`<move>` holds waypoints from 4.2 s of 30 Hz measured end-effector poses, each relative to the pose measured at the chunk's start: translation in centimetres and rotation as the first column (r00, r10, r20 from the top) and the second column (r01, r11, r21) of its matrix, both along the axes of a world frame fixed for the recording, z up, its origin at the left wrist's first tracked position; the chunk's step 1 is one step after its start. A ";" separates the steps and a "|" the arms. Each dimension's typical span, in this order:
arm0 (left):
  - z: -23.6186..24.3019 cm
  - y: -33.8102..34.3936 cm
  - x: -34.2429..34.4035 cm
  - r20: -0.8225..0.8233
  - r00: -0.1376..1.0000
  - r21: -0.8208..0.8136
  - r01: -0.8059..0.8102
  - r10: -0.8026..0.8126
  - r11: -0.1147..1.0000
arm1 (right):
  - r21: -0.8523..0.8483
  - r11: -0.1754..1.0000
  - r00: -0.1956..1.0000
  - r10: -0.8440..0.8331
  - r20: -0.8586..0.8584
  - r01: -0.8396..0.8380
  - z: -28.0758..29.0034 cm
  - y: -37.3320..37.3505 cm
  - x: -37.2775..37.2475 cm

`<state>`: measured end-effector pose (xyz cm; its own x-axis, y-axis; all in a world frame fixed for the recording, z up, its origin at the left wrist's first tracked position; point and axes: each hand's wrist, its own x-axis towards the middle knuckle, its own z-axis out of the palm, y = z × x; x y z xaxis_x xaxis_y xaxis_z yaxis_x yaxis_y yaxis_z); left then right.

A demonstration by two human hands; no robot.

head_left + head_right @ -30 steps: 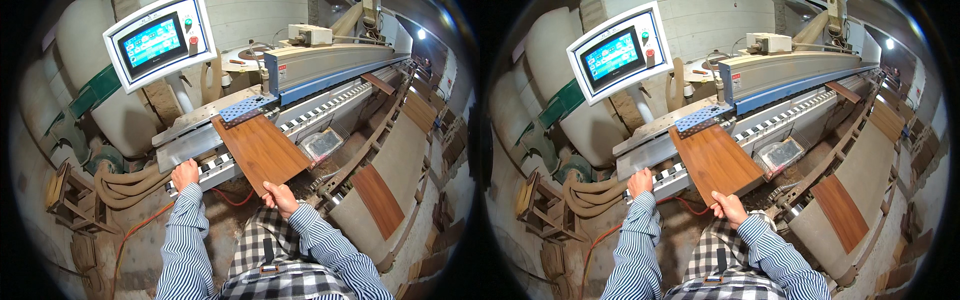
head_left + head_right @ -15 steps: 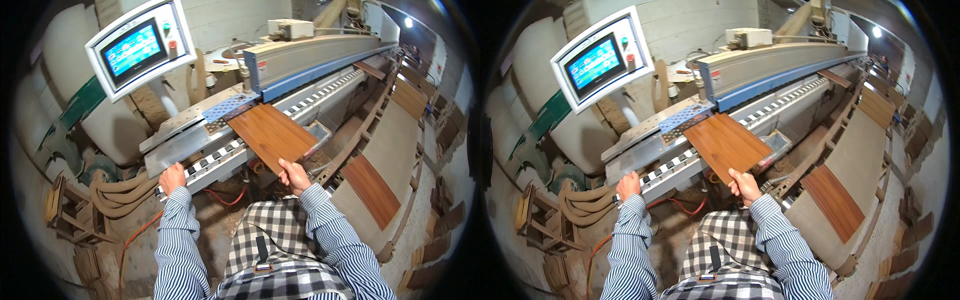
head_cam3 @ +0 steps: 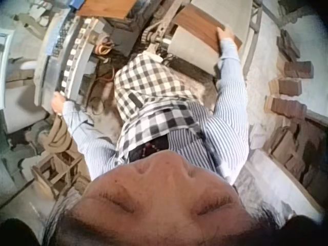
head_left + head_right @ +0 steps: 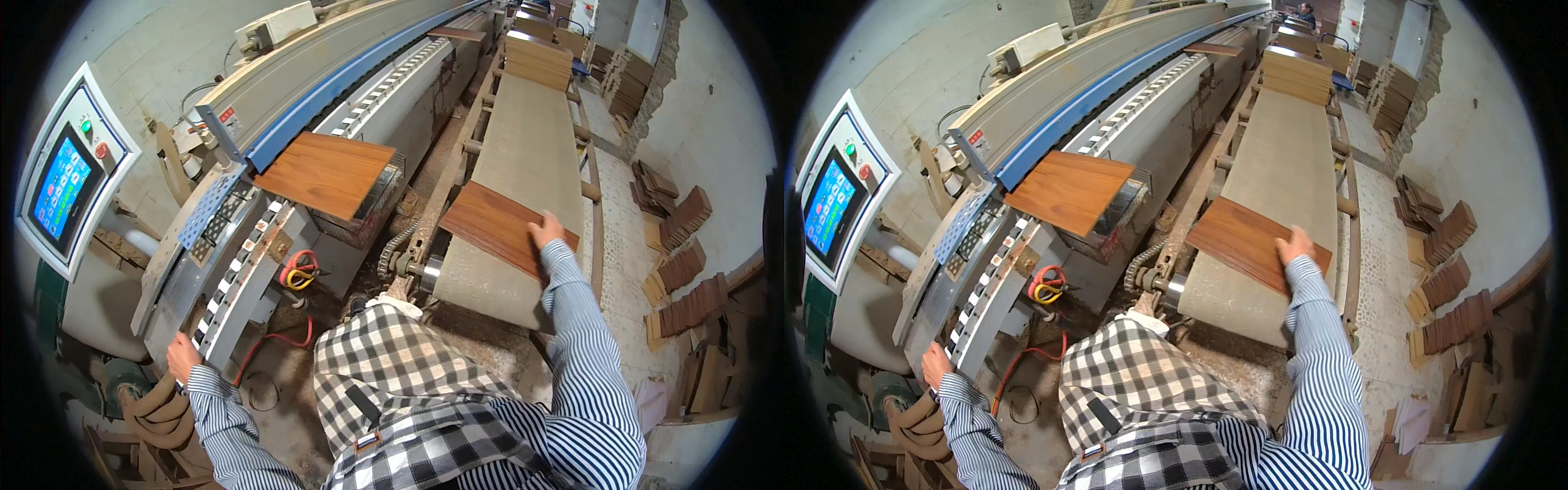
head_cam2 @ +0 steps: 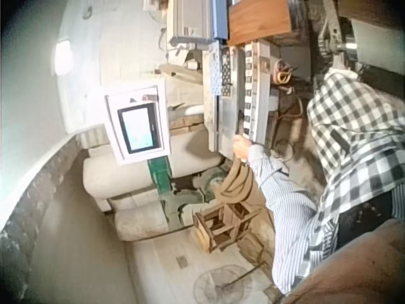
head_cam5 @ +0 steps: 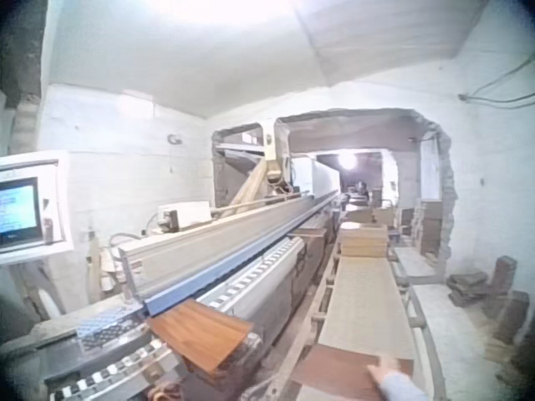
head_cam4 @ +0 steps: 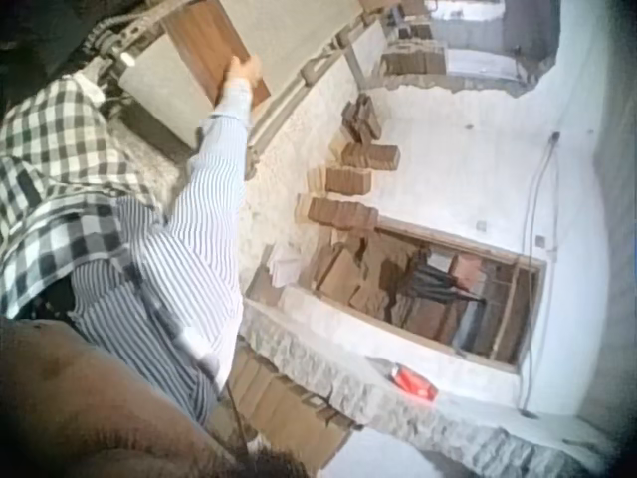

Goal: The person repeatedly feeds rectangular wooden planks through a planer machine, one at a time, using both hands to guide each piece from the input side to the output side. The person stacks the processed planks on a nearby table.

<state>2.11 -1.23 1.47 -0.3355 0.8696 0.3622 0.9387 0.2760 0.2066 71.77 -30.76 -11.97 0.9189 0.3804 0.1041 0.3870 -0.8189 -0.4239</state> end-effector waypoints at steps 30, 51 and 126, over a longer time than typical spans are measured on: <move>-0.5 0.8 -0.3 -0.008 1.000 0.096 0.019 -0.018 0.995 | 0.401 0.269 0.188 0.574 -0.797 0.876 -9.5 -10.3 -19.3; -0.5 0.1 -1.3 0.033 0.999 0.103 0.025 -0.028 0.994 | 0.843 0.498 -0.073 0.866 -0.494 0.203 8.1 3.3 -31.9; -1.7 2.3 -2.8 -0.003 0.998 -0.050 0.068 -0.068 0.996 | 0.035 0.974 -0.151 0.070 -0.986 0.223 -21.3 11.2 -22.9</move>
